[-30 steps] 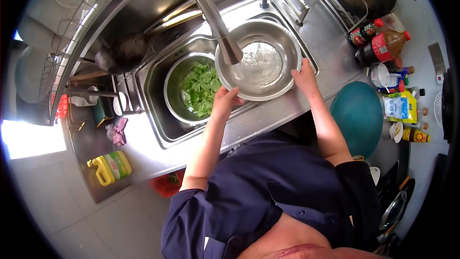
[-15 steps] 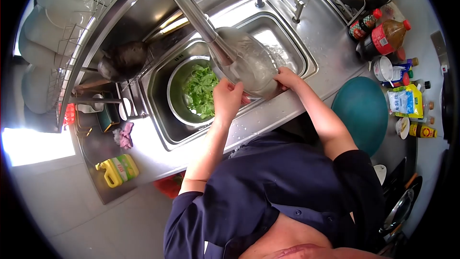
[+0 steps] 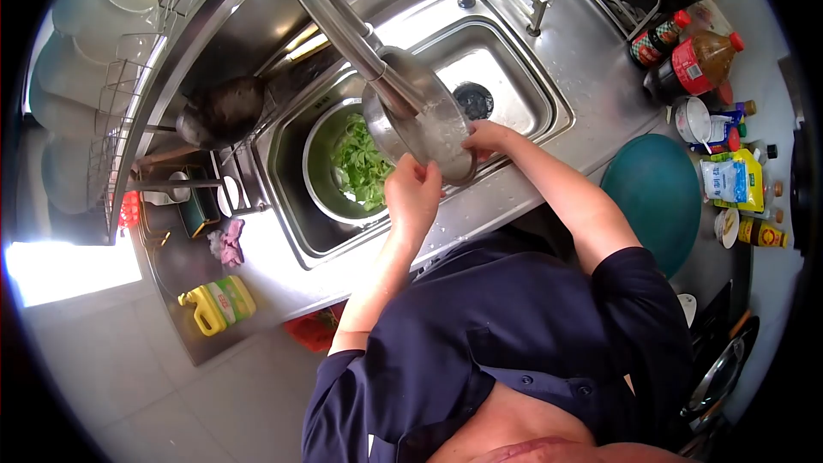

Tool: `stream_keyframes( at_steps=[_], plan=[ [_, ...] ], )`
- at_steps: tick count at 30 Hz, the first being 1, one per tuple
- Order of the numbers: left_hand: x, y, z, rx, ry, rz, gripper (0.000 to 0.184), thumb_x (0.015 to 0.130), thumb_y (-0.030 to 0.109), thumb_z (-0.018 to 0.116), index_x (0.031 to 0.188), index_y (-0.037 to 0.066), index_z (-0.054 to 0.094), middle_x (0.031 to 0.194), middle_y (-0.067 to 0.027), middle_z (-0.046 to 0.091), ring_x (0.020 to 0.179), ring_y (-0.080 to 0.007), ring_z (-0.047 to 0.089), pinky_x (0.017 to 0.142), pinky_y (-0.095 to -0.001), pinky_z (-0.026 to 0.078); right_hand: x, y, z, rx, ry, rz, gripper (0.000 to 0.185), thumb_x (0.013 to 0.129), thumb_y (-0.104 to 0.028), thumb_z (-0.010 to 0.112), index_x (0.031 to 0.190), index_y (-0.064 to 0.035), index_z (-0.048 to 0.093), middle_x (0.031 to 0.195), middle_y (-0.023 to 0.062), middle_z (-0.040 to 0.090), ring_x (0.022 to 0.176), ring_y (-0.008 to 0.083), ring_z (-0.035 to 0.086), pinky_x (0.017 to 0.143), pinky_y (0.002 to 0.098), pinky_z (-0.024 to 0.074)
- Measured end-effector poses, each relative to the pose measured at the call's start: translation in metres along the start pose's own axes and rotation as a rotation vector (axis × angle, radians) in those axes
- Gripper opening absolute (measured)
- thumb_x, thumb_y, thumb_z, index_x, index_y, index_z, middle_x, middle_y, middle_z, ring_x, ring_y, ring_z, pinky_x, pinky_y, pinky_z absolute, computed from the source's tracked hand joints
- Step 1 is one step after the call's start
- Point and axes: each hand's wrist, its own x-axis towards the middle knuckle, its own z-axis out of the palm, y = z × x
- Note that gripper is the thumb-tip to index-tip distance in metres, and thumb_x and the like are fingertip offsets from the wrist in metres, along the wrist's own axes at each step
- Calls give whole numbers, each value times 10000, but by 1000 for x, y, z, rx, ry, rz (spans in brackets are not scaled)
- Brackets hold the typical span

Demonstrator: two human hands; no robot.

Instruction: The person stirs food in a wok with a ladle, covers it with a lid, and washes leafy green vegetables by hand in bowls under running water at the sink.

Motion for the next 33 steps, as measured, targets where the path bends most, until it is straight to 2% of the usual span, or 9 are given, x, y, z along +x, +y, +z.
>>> stream_keyframes(
  at_steps=[6,10,14,17,21,23,27,32,33],
  plan=[
    [-2,16,9,-228,-48,-52,214,850,99,600,724,-16,470,588,-107,595,488,-147,605,448,-257,447,-33,-4,-32,64,-5,1,205,778,-141,607,905,10,550,684,77,571,539,158,568,438,275,480],
    [-3,32,-5,-356,-31,-22,214,861,74,594,713,-10,465,600,-99,605,501,-127,602,446,-238,439,-40,-18,-17,-3,-43,7,248,765,-171,629,939,-27,526,676,49,544,501,120,516,424,235,421],
    [-2,45,-26,-289,-11,24,195,857,29,584,704,11,465,637,-105,626,512,-120,598,461,-205,437,-38,-28,-2,229,-78,-131,240,777,-188,610,935,-22,540,688,45,549,502,124,518,434,244,419],
    [0,49,-29,-224,36,89,217,833,65,612,675,3,476,582,-88,615,500,-117,605,458,-231,440,-35,-42,10,439,95,-293,292,773,-180,606,990,-4,523,722,59,559,506,132,521,434,253,423],
    [-25,57,-48,-161,91,81,203,831,59,614,685,5,483,594,-100,627,529,-136,629,479,-234,464,-66,-46,13,296,94,-228,328,759,-178,637,987,16,502,677,73,557,486,146,532,418,262,432],
    [-41,65,-61,-344,63,11,164,824,48,615,716,-1,502,613,-116,632,538,-155,636,491,-243,478,-105,-48,14,251,45,-178,297,750,-168,654,915,31,508,628,88,557,473,157,546,403,270,435],
    [-26,49,-62,-549,19,-262,164,846,95,591,746,-16,525,652,-150,628,537,-185,612,565,-284,505,-141,-28,-3,277,132,-44,314,769,-215,652,937,5,505,649,71,552,444,150,532,395,264,432],
    [13,-29,-7,-996,-132,-434,128,872,115,536,839,2,488,693,-131,587,565,-210,591,551,-326,513,-165,-33,-62,237,452,-183,275,774,-190,653,852,-10,460,619,70,557,444,139,536,387,256,423],
    [17,-39,6,-958,-196,-514,137,883,122,529,851,2,470,712,-128,577,591,-224,604,537,-340,521,-167,-35,-70,204,515,-248,258,776,-167,641,854,-11,451,624,66,558,451,134,539,385,252,420]
  ],
)
